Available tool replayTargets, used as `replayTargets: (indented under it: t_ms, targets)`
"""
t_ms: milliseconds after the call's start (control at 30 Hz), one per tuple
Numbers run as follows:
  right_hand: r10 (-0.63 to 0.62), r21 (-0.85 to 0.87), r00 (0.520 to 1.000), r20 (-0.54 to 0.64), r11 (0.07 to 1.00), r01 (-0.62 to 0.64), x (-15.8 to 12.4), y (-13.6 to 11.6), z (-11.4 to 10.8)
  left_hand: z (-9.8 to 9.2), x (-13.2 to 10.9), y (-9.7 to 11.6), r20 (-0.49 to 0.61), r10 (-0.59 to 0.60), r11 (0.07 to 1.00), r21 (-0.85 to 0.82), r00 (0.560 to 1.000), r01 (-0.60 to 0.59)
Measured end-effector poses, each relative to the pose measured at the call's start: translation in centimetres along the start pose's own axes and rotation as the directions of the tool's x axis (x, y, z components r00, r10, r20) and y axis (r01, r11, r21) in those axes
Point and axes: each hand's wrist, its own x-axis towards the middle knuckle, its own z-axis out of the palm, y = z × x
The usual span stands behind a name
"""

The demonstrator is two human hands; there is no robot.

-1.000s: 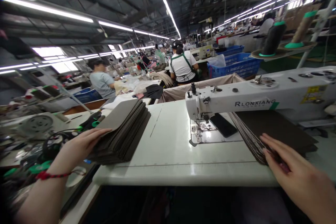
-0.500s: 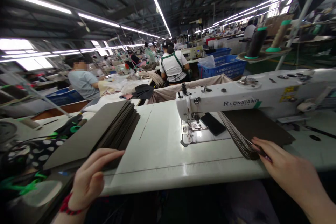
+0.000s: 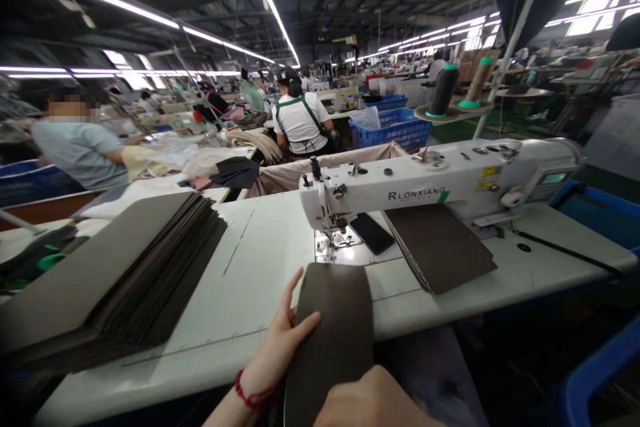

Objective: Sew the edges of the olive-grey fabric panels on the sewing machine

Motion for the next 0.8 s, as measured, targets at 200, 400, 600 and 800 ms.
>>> replayTargets:
  t_ms: [200, 400, 600, 800]
  targets:
    - [0.439, -0.073, 0.846, -0.302, 0.875, -0.479, 1.2, 5.5, -4.8, -6.0, -1.4, -1.5, -0.133, 0.552, 0.395, 0.911, 0.823, -0.117]
    - [0.501, -0.26, 0.671, -0.547, 0.66, -0.705, 1.6, 11.1, -8.2, -6.5, -1.1, -2.0, 0.249, 0.269, -0.004, 0.966, 0.93, -0.257]
    - [0.46, -0.28, 0.748, -0.478, 0.727, -0.627, 2.5, 10.7, -7.8, -5.0, -0.5, -1.7, 0.197, 0.293, -0.053, 0.98, 0.936, -0.19]
    - [0.388, -0.421, 0.906, -0.167, 0.803, -0.421, 8.4, 11.1, -3.9, -4.6, -0.2, -1.6, 0.186, 0.302, -0.046, 0.982, 0.935, -0.181]
